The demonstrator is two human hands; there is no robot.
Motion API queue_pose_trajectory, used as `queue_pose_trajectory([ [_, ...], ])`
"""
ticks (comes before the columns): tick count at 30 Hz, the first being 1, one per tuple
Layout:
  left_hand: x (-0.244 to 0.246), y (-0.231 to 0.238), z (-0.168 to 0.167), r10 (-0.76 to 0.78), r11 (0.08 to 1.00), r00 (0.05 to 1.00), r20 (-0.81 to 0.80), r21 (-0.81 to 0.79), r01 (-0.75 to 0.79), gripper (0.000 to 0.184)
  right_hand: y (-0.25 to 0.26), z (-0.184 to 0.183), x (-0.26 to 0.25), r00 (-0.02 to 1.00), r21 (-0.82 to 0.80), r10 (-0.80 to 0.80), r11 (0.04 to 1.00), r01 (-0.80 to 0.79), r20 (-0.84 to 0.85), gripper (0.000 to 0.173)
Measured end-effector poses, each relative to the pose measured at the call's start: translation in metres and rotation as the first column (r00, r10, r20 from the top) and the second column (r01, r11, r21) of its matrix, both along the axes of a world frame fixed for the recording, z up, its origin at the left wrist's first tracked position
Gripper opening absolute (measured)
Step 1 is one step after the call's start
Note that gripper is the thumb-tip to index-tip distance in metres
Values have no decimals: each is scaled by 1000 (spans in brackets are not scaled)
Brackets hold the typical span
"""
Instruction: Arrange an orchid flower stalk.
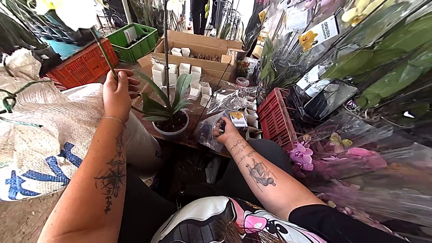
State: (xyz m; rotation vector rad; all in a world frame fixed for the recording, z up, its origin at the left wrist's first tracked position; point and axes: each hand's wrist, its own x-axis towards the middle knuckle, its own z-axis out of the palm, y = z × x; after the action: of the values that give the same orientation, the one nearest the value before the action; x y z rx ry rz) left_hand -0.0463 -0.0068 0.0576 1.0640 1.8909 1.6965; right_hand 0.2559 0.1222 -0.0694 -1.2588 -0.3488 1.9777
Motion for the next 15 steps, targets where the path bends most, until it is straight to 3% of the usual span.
queue_pose_trajectory([
  [7, 0, 0, 1, 3, 1000, 1000, 11, 2, -3, 33, -15, 40, -3, 992, 125, 58, 991, -44, -110, 36],
  [12, 1, 3, 2, -3, 1000, 1000, 25, 17, 2, 32, -18, 67, -60, 962, 277, 199, 950, -143, -189, 37],
  [15, 1, 5, 0, 0, 999, 1000, 6, 34, 0, 34, -9, 45, -109, 979, 298, 176, 945, -137, -106, 31],
])
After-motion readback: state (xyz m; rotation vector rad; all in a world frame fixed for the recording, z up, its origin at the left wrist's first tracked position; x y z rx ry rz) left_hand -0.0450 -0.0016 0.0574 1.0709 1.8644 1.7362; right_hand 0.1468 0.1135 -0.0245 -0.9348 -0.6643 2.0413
